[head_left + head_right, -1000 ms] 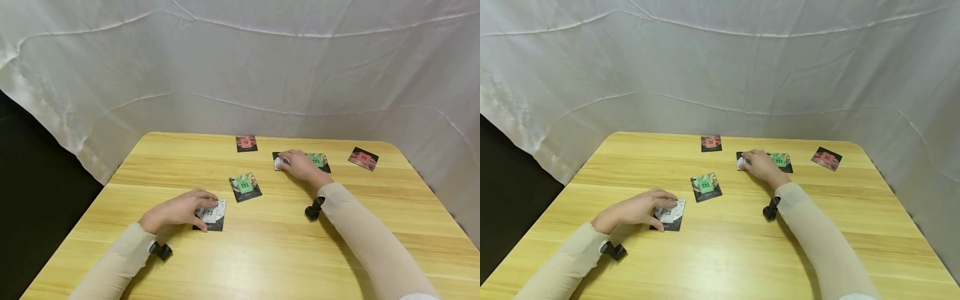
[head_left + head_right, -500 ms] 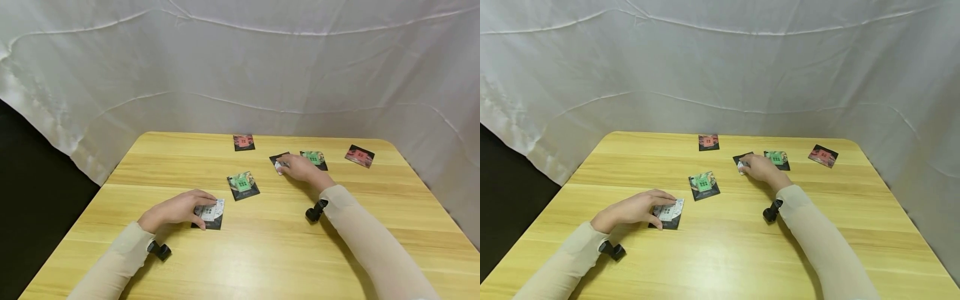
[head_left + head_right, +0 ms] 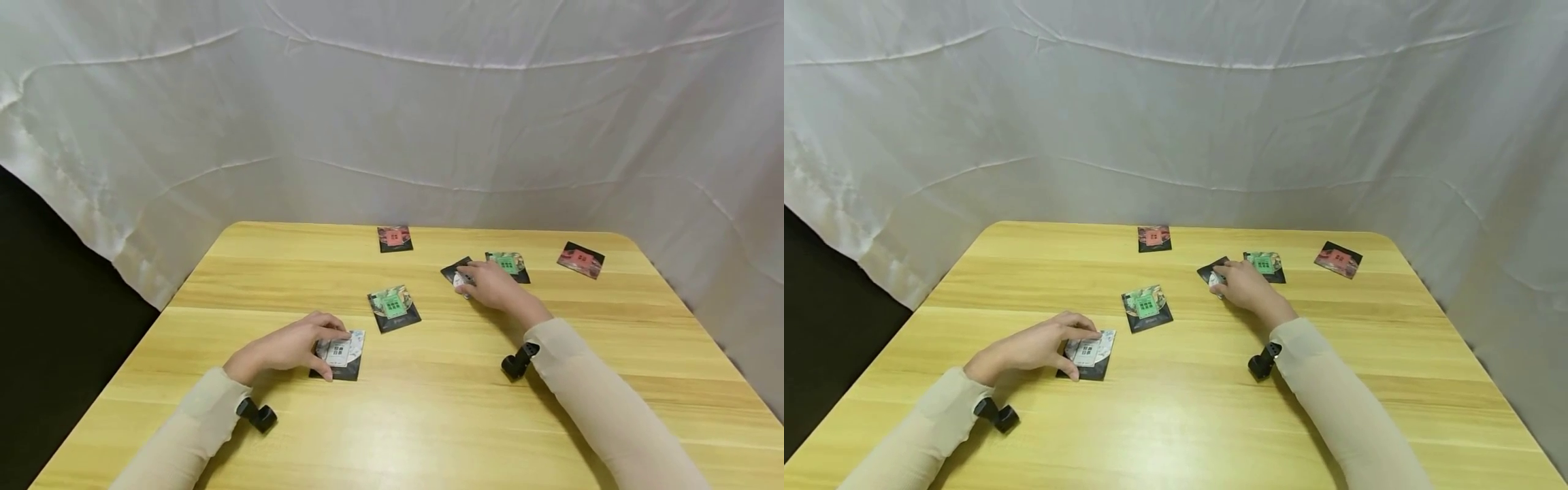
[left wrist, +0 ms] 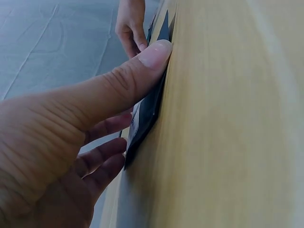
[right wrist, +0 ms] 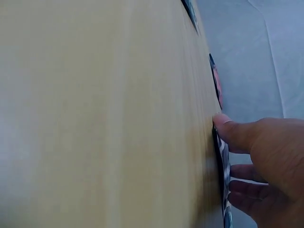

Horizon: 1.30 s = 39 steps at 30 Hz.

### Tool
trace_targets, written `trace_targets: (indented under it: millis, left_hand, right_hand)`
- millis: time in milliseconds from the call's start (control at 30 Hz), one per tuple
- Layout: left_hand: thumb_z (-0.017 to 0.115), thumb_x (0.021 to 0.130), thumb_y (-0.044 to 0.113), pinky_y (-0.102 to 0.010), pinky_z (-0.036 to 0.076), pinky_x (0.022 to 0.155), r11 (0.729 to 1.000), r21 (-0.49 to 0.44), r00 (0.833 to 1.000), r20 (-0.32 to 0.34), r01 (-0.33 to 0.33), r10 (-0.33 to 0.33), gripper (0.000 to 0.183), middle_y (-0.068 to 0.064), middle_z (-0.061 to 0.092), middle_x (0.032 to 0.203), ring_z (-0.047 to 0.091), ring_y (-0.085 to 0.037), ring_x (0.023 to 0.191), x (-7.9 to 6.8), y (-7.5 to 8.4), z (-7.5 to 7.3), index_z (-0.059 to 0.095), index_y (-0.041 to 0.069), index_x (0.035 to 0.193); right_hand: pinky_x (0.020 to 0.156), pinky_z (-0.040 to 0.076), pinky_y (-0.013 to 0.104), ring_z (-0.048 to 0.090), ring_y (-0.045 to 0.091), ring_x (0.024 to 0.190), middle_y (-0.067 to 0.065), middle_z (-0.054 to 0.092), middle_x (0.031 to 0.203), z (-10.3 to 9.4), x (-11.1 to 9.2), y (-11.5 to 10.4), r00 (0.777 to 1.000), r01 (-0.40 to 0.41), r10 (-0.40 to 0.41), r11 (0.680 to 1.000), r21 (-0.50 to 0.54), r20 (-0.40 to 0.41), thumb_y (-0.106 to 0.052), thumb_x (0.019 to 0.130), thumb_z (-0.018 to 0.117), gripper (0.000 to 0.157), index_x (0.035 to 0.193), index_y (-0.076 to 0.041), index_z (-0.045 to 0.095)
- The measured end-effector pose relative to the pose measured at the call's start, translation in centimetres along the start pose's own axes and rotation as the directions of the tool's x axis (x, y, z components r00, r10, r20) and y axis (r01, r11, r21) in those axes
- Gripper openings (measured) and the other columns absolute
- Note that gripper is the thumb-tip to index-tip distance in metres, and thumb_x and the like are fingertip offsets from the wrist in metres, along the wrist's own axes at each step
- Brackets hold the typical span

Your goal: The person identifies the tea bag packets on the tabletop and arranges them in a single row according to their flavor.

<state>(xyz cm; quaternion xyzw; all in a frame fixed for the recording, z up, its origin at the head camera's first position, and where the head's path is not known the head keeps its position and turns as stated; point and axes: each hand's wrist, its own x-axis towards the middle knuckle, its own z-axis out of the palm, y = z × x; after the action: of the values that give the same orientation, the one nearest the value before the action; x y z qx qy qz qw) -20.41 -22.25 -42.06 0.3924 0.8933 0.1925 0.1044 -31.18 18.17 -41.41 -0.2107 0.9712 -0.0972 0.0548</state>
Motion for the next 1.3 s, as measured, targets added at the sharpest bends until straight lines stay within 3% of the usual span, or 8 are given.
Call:
trace_targets:
  millis: [267, 433, 600, 933, 1133, 1300]
  left_hand:
    - [0.078, 0.073, 0.054, -0.044, 0.042, 0.099, 0.999, -0.052, 1.000, 0.004, 0.013, -0.013, 0.080, -0.003, 0.050, 0.136, 0.046, -0.023, 0.122, -0.1, -0.1, 0.1, 0.059, 0.011, 0.137]
    - [0.075, 0.075, 0.058, -0.045, 0.042, 0.099, 0.998, -0.053, 0.999, -0.028, 0.024, -0.026, 0.078, -0.003, 0.052, 0.134, 0.047, -0.024, 0.121, -0.1, -0.2, 0.3, 0.061, 0.012, 0.135]
    - [0.074, 0.076, 0.059, -0.043, 0.043, 0.097, 0.999, -0.029, 0.999, -0.042, 0.023, -0.024, 0.078, -0.003, 0.052, 0.133, 0.047, -0.023, 0.120, 0.0, -0.1, 0.4, 0.060, 0.011, 0.136]
    - [0.075, 0.076, 0.058, -0.044, 0.043, 0.098, 1.000, -0.004, 0.999, -0.036, 0.016, -0.016, 0.079, -0.003, 0.051, 0.134, 0.047, -0.022, 0.120, 0.1, 0.1, 0.4, 0.059, 0.011, 0.137]
    - [0.074, 0.076, 0.058, -0.043, 0.042, 0.099, 1.000, -0.001, 0.999, -0.030, 0.022, -0.022, 0.079, -0.003, 0.051, 0.133, 0.047, -0.022, 0.120, 0.1, 0.1, 0.5, 0.059, 0.011, 0.138]
    - [0.075, 0.076, 0.058, -0.044, 0.043, 0.098, 1.000, -0.001, 0.999, -0.038, 0.021, -0.021, 0.079, -0.003, 0.052, 0.133, 0.047, -0.022, 0.119, 0.1, 0.1, 0.4, 0.059, 0.011, 0.138]
  right_hand:
    - [0.111, 0.023, 0.058, 0.037, 0.043, 0.134, 0.021, 0.043, 0.146, 0.2, -0.9, 0.3, 0.999, 0.046, -0.047, 0.996, 0.076, 0.006, -0.030, 0.102, 0.055, 0.048, 0.143, -0.007, 0.051]
    - [0.106, 0.032, 0.056, 0.052, 0.037, 0.122, 0.016, 0.060, 0.129, 0.3, -1.1, 0.4, 0.997, 0.059, -0.051, 0.985, 0.164, -0.050, -0.030, 0.100, 0.058, 0.037, 0.129, -0.007, 0.062]
    - [0.095, 0.042, 0.054, 0.054, 0.035, 0.112, 0.015, 0.058, 0.121, 0.4, -1.6, 0.3, 0.997, 0.025, -0.013, 0.986, 0.164, -0.070, -0.032, 0.097, 0.063, 0.030, 0.115, -0.009, 0.063]
    - [0.109, 0.024, 0.060, 0.034, 0.048, 0.132, 0.026, 0.045, 0.141, 0.3, -2.6, -0.2, 0.993, -0.085, 0.087, 0.996, 0.024, -0.084, -0.043, 0.094, 0.065, 0.065, 0.143, -0.004, 0.050]
    - [0.110, 0.023, 0.059, 0.037, 0.047, 0.132, 0.024, 0.049, 0.141, 0.1, -3.1, -0.6, 0.996, -0.084, 0.084, 0.996, -0.035, -0.010, -0.040, 0.098, 0.058, 0.060, 0.143, -0.002, 0.049]
    - [0.103, 0.035, 0.058, 0.050, 0.043, 0.124, 0.018, 0.056, 0.136, -0.1, -3.2, -0.9, 0.998, -0.058, 0.058, 0.998, -0.001, -0.012, -0.041, 0.099, 0.056, 0.054, 0.140, -0.005, 0.055]
